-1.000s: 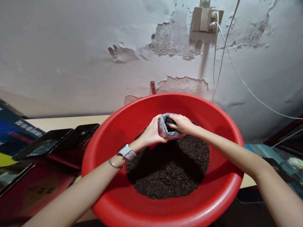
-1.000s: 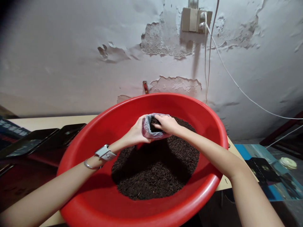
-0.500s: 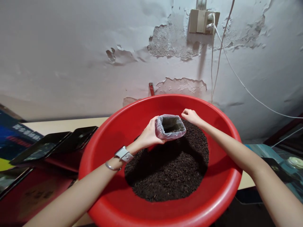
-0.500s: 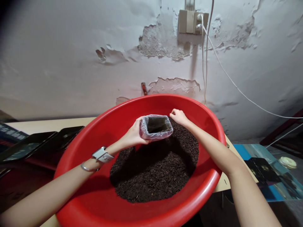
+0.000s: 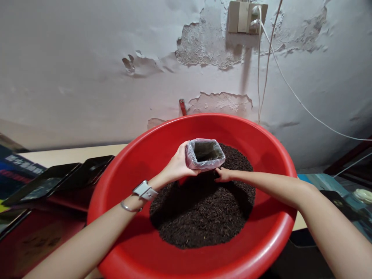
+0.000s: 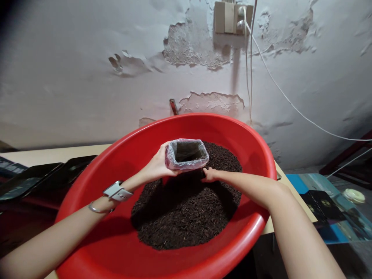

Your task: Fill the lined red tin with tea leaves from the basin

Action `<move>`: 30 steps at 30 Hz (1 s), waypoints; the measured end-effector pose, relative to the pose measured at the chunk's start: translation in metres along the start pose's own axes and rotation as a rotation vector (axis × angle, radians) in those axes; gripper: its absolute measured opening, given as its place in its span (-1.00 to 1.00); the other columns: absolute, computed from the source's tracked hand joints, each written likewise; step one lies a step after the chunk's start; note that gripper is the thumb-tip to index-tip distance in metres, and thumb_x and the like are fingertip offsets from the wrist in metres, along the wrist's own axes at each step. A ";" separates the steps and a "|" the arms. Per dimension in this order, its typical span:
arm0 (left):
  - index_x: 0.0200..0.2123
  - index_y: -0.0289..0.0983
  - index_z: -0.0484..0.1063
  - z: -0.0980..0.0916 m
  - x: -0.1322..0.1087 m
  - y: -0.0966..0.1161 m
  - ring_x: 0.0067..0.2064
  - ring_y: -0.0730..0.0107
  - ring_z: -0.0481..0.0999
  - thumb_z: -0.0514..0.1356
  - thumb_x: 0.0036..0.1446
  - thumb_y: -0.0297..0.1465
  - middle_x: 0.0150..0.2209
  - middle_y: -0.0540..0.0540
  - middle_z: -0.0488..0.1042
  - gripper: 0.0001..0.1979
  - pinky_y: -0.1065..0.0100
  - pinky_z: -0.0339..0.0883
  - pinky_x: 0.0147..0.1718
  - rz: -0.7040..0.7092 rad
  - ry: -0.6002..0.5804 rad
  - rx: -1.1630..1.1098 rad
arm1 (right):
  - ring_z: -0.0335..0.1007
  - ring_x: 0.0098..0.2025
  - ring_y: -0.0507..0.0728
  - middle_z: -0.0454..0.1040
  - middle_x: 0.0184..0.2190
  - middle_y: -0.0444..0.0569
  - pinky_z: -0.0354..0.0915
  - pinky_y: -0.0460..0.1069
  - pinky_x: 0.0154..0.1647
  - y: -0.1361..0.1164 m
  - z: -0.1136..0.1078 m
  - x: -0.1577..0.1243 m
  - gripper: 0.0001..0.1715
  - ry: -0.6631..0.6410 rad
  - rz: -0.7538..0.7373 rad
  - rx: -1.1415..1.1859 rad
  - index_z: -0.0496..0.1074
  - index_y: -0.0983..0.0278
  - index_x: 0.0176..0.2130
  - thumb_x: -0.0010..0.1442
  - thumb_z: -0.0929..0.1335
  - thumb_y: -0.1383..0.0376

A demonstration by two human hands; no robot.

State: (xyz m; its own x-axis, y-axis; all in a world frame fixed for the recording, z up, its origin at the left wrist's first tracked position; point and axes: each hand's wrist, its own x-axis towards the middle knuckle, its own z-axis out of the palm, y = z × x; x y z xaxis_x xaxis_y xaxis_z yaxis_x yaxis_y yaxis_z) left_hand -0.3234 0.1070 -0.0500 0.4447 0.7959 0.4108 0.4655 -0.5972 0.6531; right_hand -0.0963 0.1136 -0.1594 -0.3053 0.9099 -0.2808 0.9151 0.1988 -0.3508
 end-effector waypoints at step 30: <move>0.16 -0.26 0.03 -0.001 0.000 0.002 0.22 -0.04 0.26 0.41 -0.32 -0.35 0.17 -0.24 0.22 -0.05 -0.09 0.11 0.24 0.016 -0.022 0.013 | 0.48 -0.20 0.12 0.56 -0.27 -0.11 0.36 -0.01 -0.10 0.000 -0.007 0.002 -0.73 0.069 -0.002 0.132 0.48 0.19 -0.16 0.12 0.36 0.17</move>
State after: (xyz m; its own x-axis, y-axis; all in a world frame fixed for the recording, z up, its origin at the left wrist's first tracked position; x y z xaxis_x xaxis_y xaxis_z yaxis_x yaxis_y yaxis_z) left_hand -0.3233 0.1058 -0.0478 0.4686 0.7843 0.4066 0.4685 -0.6109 0.6382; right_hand -0.0954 0.1174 -0.1537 -0.2839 0.9333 -0.2200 0.8705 0.1547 -0.4672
